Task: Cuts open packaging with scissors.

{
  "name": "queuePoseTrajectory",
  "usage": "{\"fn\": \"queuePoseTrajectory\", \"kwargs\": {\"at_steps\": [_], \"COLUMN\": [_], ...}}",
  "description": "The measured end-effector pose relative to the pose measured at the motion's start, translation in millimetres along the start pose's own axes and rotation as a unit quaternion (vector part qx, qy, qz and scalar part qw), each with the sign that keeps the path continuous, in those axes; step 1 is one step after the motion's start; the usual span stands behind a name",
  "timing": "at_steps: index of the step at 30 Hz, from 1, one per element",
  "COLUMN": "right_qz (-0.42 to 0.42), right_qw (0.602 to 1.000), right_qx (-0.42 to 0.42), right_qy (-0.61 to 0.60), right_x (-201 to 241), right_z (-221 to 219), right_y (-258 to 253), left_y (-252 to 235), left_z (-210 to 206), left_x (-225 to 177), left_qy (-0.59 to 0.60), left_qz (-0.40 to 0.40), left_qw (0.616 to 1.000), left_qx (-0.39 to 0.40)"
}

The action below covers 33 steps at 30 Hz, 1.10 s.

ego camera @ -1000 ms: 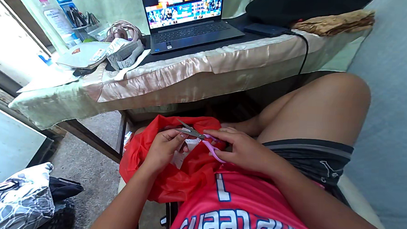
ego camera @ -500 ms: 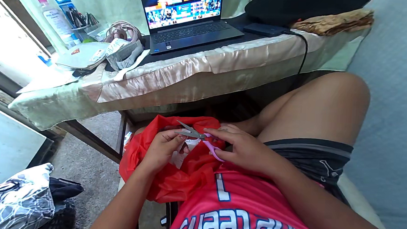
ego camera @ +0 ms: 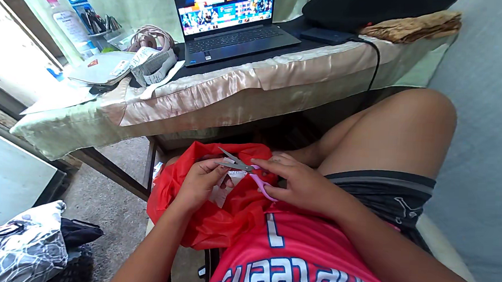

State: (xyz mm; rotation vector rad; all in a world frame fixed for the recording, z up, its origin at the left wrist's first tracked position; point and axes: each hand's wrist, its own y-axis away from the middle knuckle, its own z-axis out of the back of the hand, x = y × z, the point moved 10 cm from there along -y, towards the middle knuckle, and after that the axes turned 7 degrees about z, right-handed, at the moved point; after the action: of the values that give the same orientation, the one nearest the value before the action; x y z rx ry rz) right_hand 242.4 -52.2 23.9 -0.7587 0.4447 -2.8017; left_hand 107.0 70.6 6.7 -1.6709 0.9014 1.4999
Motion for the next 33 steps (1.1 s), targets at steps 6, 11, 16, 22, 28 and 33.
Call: {"fn": "queuePoseTrajectory", "kwargs": {"at_steps": [6,11,16,22,28,33], "right_qz": [-0.005,-0.017,-0.026,-0.030,-0.031,-0.032], "right_qw": [1.000,0.999,0.999,0.999,0.999,0.999], "right_qx": [0.014,0.026,0.032,0.030,0.028,0.023], "right_qy": [-0.027,-0.028,-0.024,-0.026,-0.019,-0.014], "right_x": [-0.8,-3.9,-5.0,-5.7,-7.0,-7.4], "right_z": [-1.4,-2.0,-1.3,-0.5,0.2,1.9], "right_y": [0.7,1.7,1.7,2.0,1.7,1.9], "left_y": [0.0,0.7,0.2,0.1,0.3,0.3], "left_z": [1.5,1.1,0.0,0.1,-0.3,-0.3], "left_x": [-0.8,-1.5,-1.6,-2.2,-2.6,-2.0], "left_qy": [-0.010,-0.027,-0.027,-0.034,-0.038,-0.038], "left_qz": [-0.006,-0.013,-0.017,-0.018,-0.017,-0.013], "left_qw": [1.000,0.999,0.999,0.999,0.999,0.999], "left_qx": [-0.012,-0.020,-0.019,-0.019,-0.020,-0.025]}}
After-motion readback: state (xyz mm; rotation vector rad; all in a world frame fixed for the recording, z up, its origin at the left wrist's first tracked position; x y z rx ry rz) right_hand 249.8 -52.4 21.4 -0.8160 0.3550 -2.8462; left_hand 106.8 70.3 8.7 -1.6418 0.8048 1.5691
